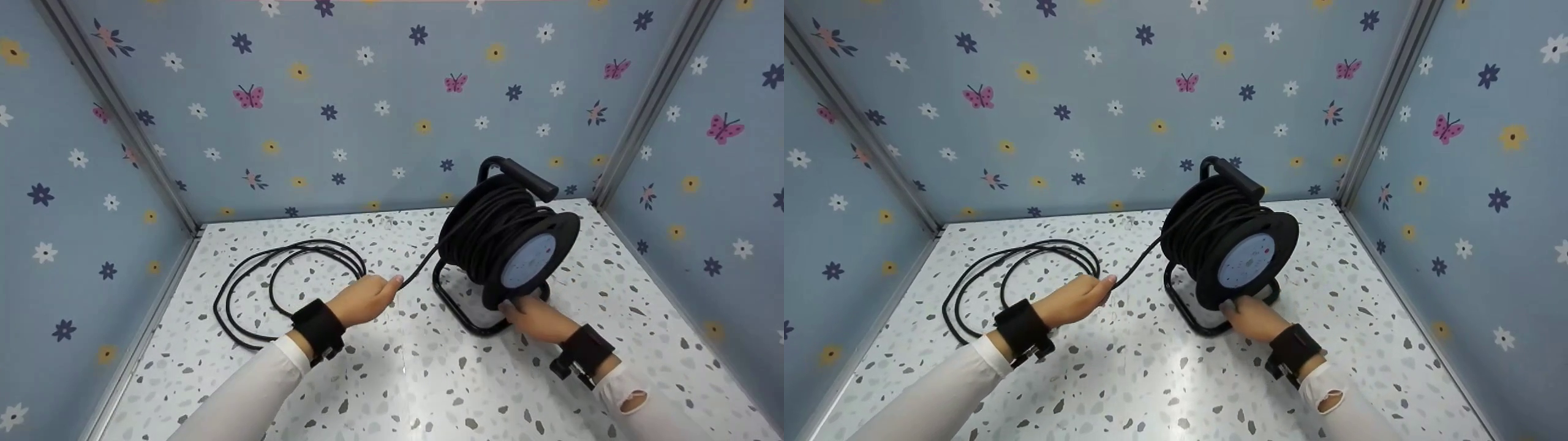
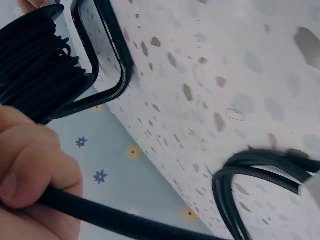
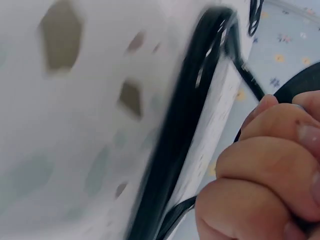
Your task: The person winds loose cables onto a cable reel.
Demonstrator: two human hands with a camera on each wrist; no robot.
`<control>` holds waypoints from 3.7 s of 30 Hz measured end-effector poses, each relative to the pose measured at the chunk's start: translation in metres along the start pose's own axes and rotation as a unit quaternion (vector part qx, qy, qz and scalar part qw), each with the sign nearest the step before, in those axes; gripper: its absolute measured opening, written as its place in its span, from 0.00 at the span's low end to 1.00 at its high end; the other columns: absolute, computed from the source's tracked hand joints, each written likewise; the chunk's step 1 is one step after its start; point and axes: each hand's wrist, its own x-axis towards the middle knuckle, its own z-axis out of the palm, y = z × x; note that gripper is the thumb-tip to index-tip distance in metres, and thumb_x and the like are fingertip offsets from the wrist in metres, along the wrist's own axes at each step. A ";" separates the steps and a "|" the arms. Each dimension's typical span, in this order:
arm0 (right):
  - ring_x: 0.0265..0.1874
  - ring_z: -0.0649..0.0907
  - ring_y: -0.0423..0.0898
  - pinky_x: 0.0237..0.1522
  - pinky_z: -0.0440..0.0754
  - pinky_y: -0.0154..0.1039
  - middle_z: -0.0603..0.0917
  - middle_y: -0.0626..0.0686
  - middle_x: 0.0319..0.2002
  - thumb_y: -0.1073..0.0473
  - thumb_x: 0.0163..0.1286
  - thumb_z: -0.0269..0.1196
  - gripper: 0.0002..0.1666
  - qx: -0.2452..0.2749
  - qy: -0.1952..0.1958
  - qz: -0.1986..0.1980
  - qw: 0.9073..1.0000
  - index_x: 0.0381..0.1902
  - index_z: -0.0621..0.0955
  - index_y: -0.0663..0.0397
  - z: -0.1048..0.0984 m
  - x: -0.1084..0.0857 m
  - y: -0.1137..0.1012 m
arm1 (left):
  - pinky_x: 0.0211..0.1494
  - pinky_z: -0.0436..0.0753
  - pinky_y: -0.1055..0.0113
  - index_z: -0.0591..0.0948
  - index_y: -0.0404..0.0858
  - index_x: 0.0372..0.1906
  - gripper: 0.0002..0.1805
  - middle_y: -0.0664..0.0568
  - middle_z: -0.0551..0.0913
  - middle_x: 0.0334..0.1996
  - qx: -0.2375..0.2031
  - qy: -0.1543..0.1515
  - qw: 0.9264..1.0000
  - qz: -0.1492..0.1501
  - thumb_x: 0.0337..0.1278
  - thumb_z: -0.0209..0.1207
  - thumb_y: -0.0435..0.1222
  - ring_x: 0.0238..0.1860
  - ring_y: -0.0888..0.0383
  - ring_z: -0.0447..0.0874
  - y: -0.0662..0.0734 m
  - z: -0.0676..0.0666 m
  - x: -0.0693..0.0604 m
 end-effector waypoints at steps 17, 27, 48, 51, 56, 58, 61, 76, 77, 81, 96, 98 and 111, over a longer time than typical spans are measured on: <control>0.16 0.63 0.34 0.24 0.62 0.32 0.63 0.41 0.18 0.55 0.88 0.53 0.27 0.118 0.049 -0.081 0.988 0.23 0.68 0.55 -0.007 -0.010 -0.056 | 0.38 0.68 0.61 0.71 0.41 0.34 0.21 0.57 0.63 0.23 0.017 0.073 0.993 0.096 0.91 0.38 0.41 0.25 0.58 0.62 0.043 0.014 0.050; 0.14 0.64 0.34 0.20 0.60 0.30 0.67 0.42 0.16 0.56 0.90 0.50 0.27 0.245 0.096 -0.068 0.962 0.33 0.75 0.74 -0.025 -0.014 -0.075 | 0.42 0.71 0.63 0.74 0.39 0.38 0.21 0.55 0.69 0.28 -0.049 0.089 0.991 0.090 0.92 0.37 0.43 0.30 0.57 0.69 0.061 0.019 0.071; 0.11 0.60 0.35 0.15 0.53 0.36 0.62 0.43 0.13 0.57 0.90 0.47 0.28 0.317 0.203 -0.055 0.925 0.28 0.72 0.68 -0.085 -0.007 -0.067 | 0.23 0.72 0.68 0.78 0.40 0.24 0.46 0.55 0.75 0.17 -0.176 -0.179 0.949 -0.189 0.87 0.19 0.60 0.15 0.62 0.67 -0.076 -0.036 -0.024; 0.11 0.60 0.35 0.15 0.53 0.37 0.62 0.42 0.13 0.56 0.91 0.47 0.28 0.322 0.211 -0.053 0.921 0.26 0.71 0.66 -0.091 -0.006 -0.063 | 0.23 0.65 0.70 0.73 0.45 0.18 0.40 0.60 0.68 0.13 -0.121 -0.176 0.963 -0.164 0.90 0.29 0.57 0.14 0.64 0.60 -0.089 -0.047 -0.038; 0.11 0.60 0.34 0.15 0.54 0.35 0.61 0.40 0.12 0.55 0.91 0.47 0.28 0.316 0.214 -0.052 0.923 0.25 0.70 0.60 -0.098 -0.005 -0.058 | 0.23 0.58 0.70 0.67 0.49 0.12 0.37 0.64 0.60 0.10 -0.089 -0.151 0.981 -0.082 0.88 0.45 0.55 0.14 0.66 0.51 -0.094 -0.058 -0.051; 0.11 0.60 0.34 0.15 0.54 0.36 0.61 0.41 0.13 0.55 0.91 0.47 0.28 0.308 0.215 -0.053 0.925 0.26 0.70 0.62 -0.100 -0.004 -0.057 | 0.23 0.57 0.70 0.66 0.49 0.11 0.37 0.65 0.59 0.10 -0.095 -0.153 0.982 -0.055 0.87 0.48 0.54 0.14 0.66 0.50 -0.090 -0.060 -0.054; 0.12 0.60 0.35 0.16 0.54 0.37 0.61 0.42 0.13 0.55 0.91 0.47 0.28 0.298 0.218 -0.052 0.928 0.28 0.69 0.66 -0.101 -0.004 -0.056 | 0.23 0.56 0.71 0.64 0.49 0.10 0.37 0.66 0.58 0.10 -0.100 -0.166 0.981 -0.023 0.85 0.51 0.53 0.14 0.67 0.50 -0.078 -0.059 -0.056; 0.16 0.67 0.37 0.24 0.65 0.34 0.68 0.40 0.16 0.51 0.90 0.48 0.29 0.096 0.289 -0.015 0.952 0.24 0.71 0.53 -0.115 0.002 -0.032 | 0.21 0.54 0.71 0.66 0.50 0.10 0.37 0.65 0.59 0.10 -0.124 -0.173 0.977 0.006 0.87 0.47 0.53 0.13 0.66 0.50 -0.049 -0.020 -0.037; 0.16 0.67 0.38 0.25 0.65 0.35 0.68 0.41 0.17 0.50 0.90 0.48 0.28 0.082 0.294 -0.015 0.952 0.23 0.70 0.52 -0.116 0.003 -0.030 | 0.20 0.54 0.71 0.66 0.50 0.10 0.37 0.65 0.59 0.10 -0.122 -0.168 0.978 0.005 0.87 0.47 0.53 0.13 0.66 0.50 -0.048 -0.018 -0.034; 0.17 0.69 0.38 0.26 0.67 0.36 0.69 0.42 0.18 0.50 0.90 0.48 0.28 0.058 0.302 -0.011 0.951 0.24 0.70 0.50 -0.120 0.002 -0.022 | 0.22 0.55 0.71 0.65 0.51 0.10 0.37 0.65 0.59 0.10 -0.115 -0.140 0.983 -0.001 0.88 0.46 0.53 0.13 0.66 0.50 -0.043 -0.010 -0.024; 0.17 0.70 0.42 0.26 0.67 0.40 0.71 0.42 0.17 0.45 0.91 0.42 0.30 0.038 0.256 0.041 0.965 0.27 0.71 0.52 -0.117 0.003 0.021 | 0.30 0.66 0.65 0.64 0.50 0.16 0.32 0.62 0.62 0.14 -0.037 0.081 0.996 0.029 0.90 0.42 0.47 0.19 0.62 0.58 -0.005 0.014 -0.002; 0.18 0.70 0.43 0.27 0.68 0.40 0.71 0.43 0.18 0.44 0.91 0.42 0.30 0.040 0.246 0.053 0.967 0.29 0.73 0.54 -0.114 0.003 0.027 | 0.33 0.67 0.66 0.66 0.49 0.19 0.29 0.61 0.64 0.17 -0.043 0.085 0.994 0.059 0.89 0.41 0.42 0.21 0.62 0.60 0.000 0.016 0.002; 0.40 0.84 0.60 0.44 0.78 0.53 0.84 0.66 0.39 0.45 0.91 0.38 0.32 -0.028 0.177 0.077 0.981 0.44 0.79 0.66 -0.083 0.006 0.053 | 0.36 0.70 0.66 0.69 0.46 0.25 0.22 0.59 0.67 0.21 -0.052 0.086 0.990 0.097 0.88 0.43 0.38 0.23 0.62 0.64 0.039 0.021 0.038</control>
